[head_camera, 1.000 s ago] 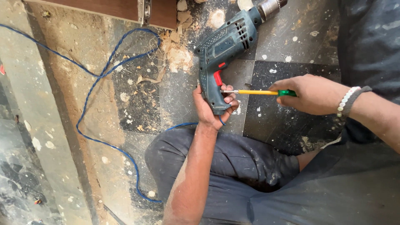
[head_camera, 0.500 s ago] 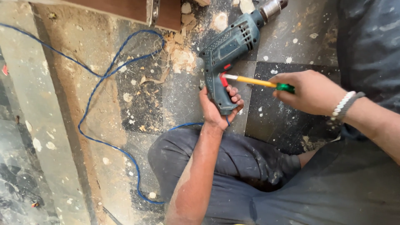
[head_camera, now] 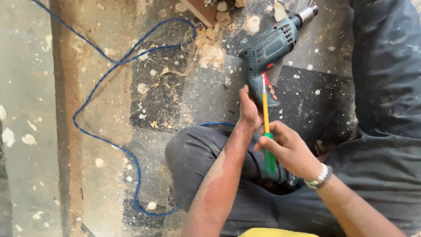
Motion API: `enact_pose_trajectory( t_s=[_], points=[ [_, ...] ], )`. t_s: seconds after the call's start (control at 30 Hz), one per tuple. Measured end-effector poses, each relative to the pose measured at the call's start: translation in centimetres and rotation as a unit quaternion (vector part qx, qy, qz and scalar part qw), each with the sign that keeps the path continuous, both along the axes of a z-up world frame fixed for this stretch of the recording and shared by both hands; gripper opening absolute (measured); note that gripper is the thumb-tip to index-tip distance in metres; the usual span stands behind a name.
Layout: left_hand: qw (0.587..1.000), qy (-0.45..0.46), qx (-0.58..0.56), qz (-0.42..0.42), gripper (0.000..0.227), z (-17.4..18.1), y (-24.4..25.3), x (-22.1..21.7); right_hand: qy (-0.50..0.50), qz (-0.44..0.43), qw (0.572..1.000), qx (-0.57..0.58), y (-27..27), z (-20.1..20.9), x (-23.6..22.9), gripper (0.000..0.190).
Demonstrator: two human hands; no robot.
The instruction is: The recorder disassembles and repairs the internal wiring and motor housing of a handheld power drill.
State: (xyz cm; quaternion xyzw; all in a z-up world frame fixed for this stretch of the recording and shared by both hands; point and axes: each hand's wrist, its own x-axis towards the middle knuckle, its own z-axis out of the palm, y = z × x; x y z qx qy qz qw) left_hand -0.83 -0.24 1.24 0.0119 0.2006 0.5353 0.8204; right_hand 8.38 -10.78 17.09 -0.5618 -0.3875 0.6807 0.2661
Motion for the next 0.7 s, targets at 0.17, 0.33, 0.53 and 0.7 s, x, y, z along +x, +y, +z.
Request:
enact_pose_trajectory(
  t_s=[0.17, 0.33, 0.53, 0.7],
  points=[
    [0.995, 0.048, -0.010, -0.087, 0.061, -2.8, 0.0, -1.8, -0.113, -0.005, 0.991, 0.067, 0.2, -2.5, -3.2, 0.021],
    [0.931, 0.313, -0.012, -0.188, 0.073, 2.0, -1.0, -5.8, -0.224, 0.015, 0.970, 0.092, 1.3, -3.5, -5.3, 0.026],
    [0.625, 0.721, 0.232, -0.189, 0.051, 6.7, -0.8, -11.8, -0.178, 0.027, 0.971, 0.157, 3.8, -3.1, -6.3, 0.030],
    [0.471, 0.797, 0.289, -0.246, 0.036, 7.7, 4.6, -16.4, -0.388, -0.007, 0.852, 0.351, 6.2, -3.7, -2.9, 0.056]
  ],
)
